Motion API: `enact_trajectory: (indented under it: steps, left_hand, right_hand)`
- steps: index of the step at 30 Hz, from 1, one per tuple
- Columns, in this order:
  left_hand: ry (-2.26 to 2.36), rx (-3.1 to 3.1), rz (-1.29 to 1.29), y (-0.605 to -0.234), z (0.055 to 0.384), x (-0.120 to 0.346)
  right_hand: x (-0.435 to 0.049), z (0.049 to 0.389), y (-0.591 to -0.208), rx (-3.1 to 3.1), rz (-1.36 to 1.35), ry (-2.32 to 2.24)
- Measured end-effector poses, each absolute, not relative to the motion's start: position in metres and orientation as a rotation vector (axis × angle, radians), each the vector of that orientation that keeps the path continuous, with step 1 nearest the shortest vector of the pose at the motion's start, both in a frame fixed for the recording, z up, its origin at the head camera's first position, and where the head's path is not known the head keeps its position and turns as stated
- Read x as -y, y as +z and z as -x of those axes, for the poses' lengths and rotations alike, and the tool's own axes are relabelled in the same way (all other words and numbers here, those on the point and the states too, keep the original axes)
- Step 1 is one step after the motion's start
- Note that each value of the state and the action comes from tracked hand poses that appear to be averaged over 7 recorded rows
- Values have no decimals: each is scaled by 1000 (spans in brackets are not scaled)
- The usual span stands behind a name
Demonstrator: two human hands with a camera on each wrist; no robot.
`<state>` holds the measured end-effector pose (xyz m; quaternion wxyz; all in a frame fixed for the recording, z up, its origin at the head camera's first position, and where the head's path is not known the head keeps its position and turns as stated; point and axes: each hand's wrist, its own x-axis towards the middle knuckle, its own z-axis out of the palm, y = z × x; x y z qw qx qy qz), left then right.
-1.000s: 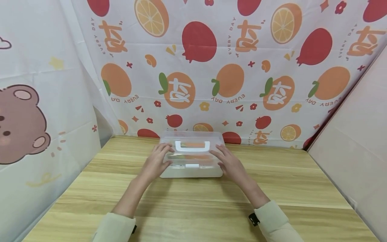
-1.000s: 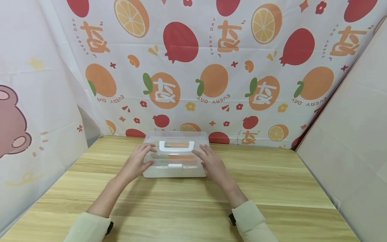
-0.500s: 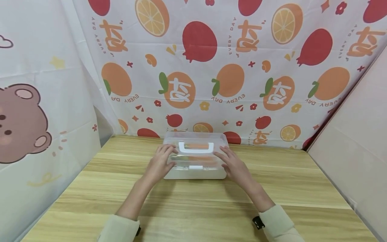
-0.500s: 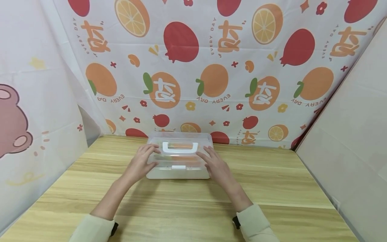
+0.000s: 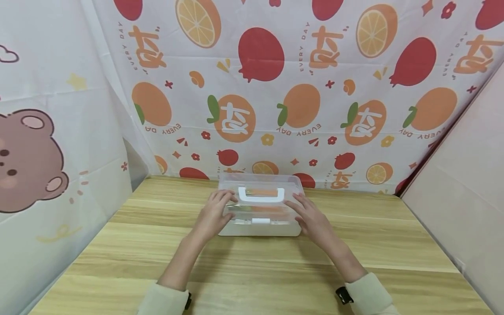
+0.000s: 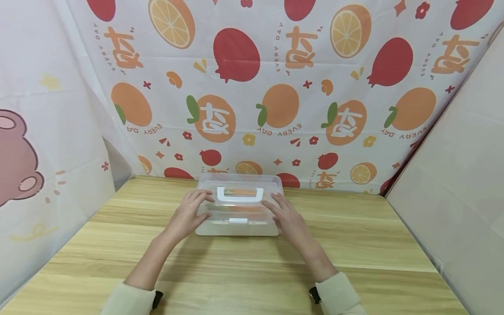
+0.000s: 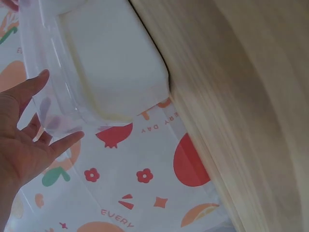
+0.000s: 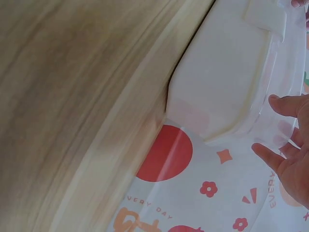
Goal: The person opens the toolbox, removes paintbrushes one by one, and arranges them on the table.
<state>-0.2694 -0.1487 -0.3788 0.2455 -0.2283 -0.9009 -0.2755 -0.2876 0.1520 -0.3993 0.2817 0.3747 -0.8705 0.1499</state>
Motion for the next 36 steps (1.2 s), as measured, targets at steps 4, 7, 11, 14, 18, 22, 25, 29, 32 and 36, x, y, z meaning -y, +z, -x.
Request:
enact_trajectory:
  steps: [4, 7, 11, 14, 18, 22, 25, 29, 32, 36]
  left_hand:
    - [-743, 2452, 629, -379, 264, 145]
    - [-747, 2440, 633, -379, 261, 143]
    - [-776, 2429, 628, -379, 259, 141]
    - [-799, 2438, 622, -379, 258, 139]
    - [-823, 2464, 615, -378, 255, 137]
    - [-845, 2468, 622, -377, 253, 135]
    - [-855, 2464, 637, -376, 251, 134]
    - [-855, 2462, 649, -376, 250, 133]
    - [-847, 2452, 658, -376, 249, 131]
    - [-837, 2444, 666, -375, 249, 129]
  right_hand:
    - [-156, 284, -399, 2354, -996, 403]
    - [-159, 281, -400, 2358, -992, 400]
    - [-162, 278, -400, 2352, -991, 388]
    - [-164, 276, -400, 2350, -989, 390]
    - [-167, 272, -401, 2348, -984, 387]
    - [-170, 269, -401, 2343, -992, 396]
    - [-172, 266, -401, 2339, -992, 406]
    - [-174, 262, -402, 2335, -971, 399]
    - [-176, 260, -402, 2328, -965, 389]
    - [-178, 257, -402, 2327, -972, 385]
